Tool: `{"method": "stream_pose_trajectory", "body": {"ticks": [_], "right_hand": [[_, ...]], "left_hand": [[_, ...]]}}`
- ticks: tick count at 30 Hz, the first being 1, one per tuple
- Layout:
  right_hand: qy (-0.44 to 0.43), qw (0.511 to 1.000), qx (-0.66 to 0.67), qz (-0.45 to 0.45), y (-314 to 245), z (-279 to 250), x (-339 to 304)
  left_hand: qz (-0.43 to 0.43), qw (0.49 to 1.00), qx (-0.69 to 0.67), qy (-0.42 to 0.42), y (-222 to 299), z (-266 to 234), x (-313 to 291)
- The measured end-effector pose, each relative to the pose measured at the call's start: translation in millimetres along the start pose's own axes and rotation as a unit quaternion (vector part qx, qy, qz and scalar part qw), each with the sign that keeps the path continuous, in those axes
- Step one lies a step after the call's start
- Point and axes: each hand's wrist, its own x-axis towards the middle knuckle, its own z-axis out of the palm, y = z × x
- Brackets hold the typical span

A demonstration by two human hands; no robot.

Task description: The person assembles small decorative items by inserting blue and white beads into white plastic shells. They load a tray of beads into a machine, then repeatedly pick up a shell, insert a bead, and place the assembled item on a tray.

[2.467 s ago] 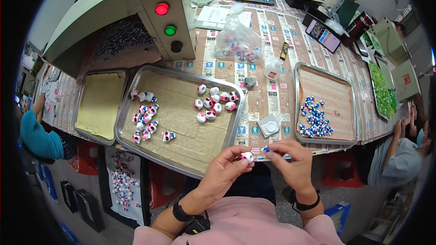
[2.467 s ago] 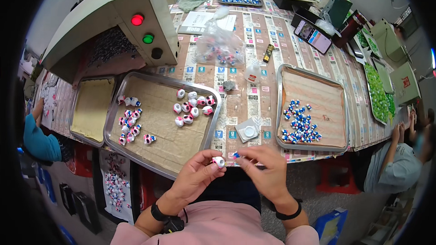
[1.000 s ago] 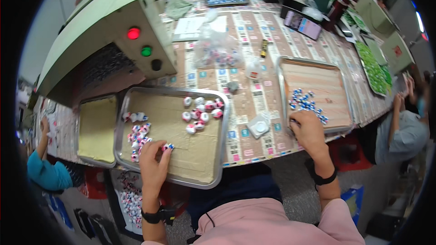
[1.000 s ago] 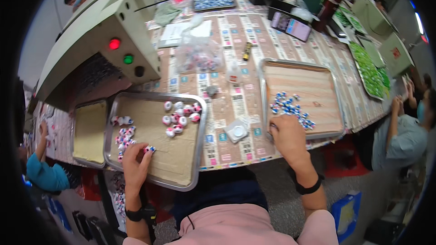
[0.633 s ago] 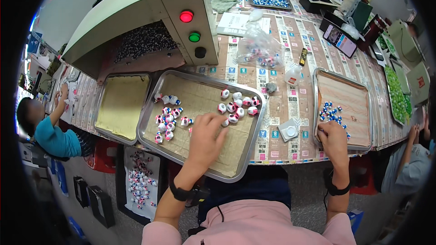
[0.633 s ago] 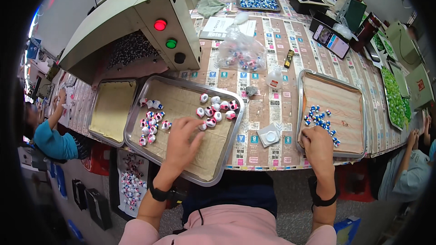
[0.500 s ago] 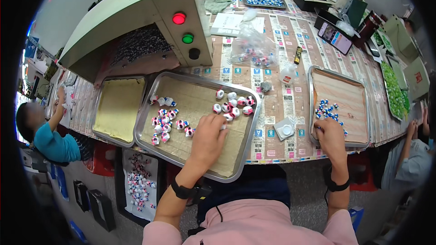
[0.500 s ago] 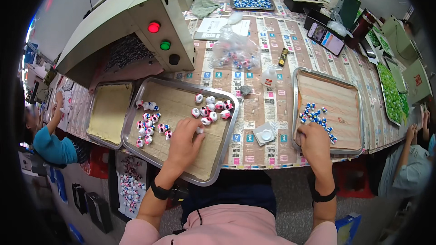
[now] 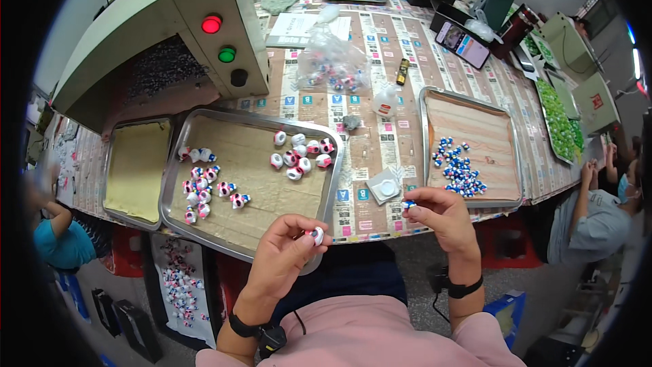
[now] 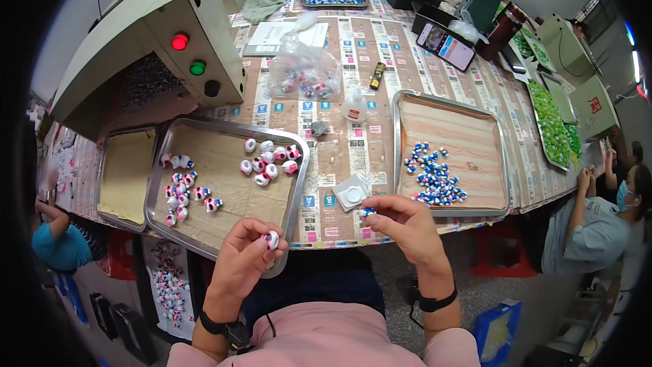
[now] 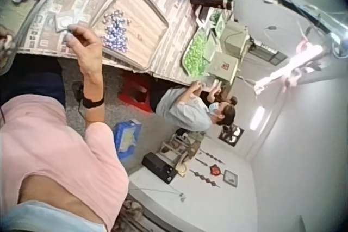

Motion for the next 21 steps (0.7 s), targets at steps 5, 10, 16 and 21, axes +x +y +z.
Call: {"method": "stream_pose_trajectory", "body": {"ticks": [5,10,16,21], "right_hand": [[0.021,1.000,0.006,-0.015,3.6,5.1,2.3],[0.061,0.988,-0.105,-0.095,1.7,12.2,5.1],[0.102,0.925,-0.310,-0.196,6.9,20.2,18.4],[0.099,0.852,-0.449,-0.251,7.9,33.3,30.4]], "left_hand": [[-0.041,0.999,-0.017,-0.022,-8.1,3.4,-4.6],[-0.046,0.999,-0.006,-0.018,-12.4,3.1,-5.4],[-0.060,0.998,0.008,-0.009,-14.6,4.6,-7.6],[-0.061,0.998,0.001,-0.018,-18.1,4.7,-7.8]]}}
